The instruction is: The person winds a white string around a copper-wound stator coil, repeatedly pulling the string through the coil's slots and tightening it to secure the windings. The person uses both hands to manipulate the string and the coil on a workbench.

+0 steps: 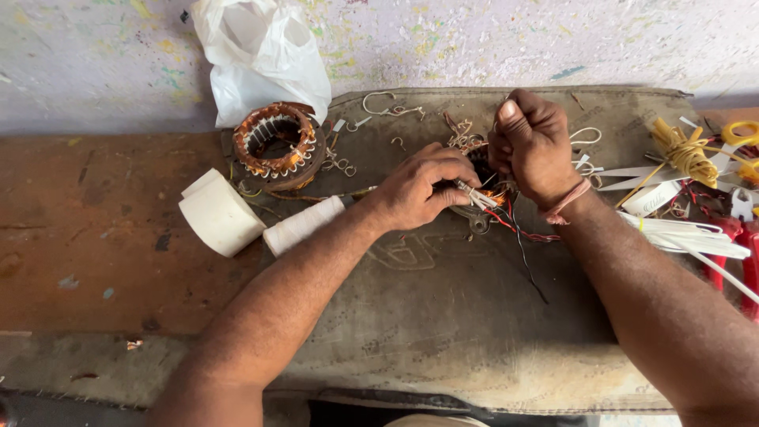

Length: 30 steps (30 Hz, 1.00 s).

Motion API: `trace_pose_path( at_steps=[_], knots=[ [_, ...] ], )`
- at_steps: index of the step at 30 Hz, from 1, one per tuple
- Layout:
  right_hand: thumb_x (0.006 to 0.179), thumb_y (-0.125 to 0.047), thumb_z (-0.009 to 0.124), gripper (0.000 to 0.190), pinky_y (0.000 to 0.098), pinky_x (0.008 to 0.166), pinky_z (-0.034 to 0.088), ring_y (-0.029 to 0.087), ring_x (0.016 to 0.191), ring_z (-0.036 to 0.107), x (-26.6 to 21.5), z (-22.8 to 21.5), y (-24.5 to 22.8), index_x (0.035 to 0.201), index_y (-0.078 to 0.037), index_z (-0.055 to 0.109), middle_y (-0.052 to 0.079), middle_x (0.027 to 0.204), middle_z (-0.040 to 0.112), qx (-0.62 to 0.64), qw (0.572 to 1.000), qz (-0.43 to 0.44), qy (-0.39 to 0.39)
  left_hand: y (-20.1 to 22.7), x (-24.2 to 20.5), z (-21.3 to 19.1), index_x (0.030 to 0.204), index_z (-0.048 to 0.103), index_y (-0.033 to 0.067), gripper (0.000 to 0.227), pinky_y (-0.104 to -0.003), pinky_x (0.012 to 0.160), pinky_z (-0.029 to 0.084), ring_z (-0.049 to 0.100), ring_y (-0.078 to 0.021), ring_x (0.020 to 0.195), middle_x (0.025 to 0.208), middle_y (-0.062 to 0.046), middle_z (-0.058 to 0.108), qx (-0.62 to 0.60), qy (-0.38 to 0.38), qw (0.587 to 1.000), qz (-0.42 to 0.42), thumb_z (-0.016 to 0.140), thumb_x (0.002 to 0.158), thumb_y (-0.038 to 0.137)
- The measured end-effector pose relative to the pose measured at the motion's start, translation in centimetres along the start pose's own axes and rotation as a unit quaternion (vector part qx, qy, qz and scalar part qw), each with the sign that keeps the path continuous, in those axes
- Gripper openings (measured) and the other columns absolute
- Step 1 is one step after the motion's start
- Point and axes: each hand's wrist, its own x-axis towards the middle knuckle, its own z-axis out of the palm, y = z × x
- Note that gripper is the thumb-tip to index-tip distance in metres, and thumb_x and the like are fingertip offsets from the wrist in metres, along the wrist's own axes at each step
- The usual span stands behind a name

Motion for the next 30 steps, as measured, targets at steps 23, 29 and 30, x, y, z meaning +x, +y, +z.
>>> trace_pose_path(
  at_steps=[23,29,30],
  knots=[
    [0.115,-0.028,0.055,0.036,0.0292,0.046,0.031,0.012,0.055,0.037,-0.2,-0.6,0.0,0.085,-0.01,0.047,0.0,0.067,0.036,0.077,0.997,0.004,-0.016,-2.4,-0.4,1.1,0.109,0.078,0.0172,0.013,-0.039,0.106,0.039,0.058,-0.0177,0.104,0.118,0.005,0.072,0.058,-0.008,0.998,-0.023,0.069,0.099,0.018],
    [0.115,-0.028,0.054,0.034,0.0284,0.048,0.03,0.01,0.056,0.035,-0.1,-0.6,-0.2,0.087,-0.01,0.048,0.0,0.067,0.036,0.106,0.993,0.025,-0.034,-2.2,-0.6,0.9,0.115,0.075,0.0172,0.016,-0.038,0.107,0.041,0.059,-0.0183,0.114,0.125,0.002,0.07,0.02,-0.002,1.0,-0.002,0.065,0.104,0.023],
    [0.115,-0.028,0.054,0.035,0.0284,0.047,0.03,0.011,0.056,0.035,-0.2,-0.7,0.0,0.086,-0.009,0.048,0.0,0.066,0.036,0.106,0.993,0.022,-0.04,-2.1,-0.6,0.8,0.115,0.075,0.0178,0.016,-0.038,0.107,0.042,0.06,-0.0177,0.115,0.124,0.003,0.069,0.008,-0.005,1.0,-0.006,0.063,0.106,0.024]
  ],
)
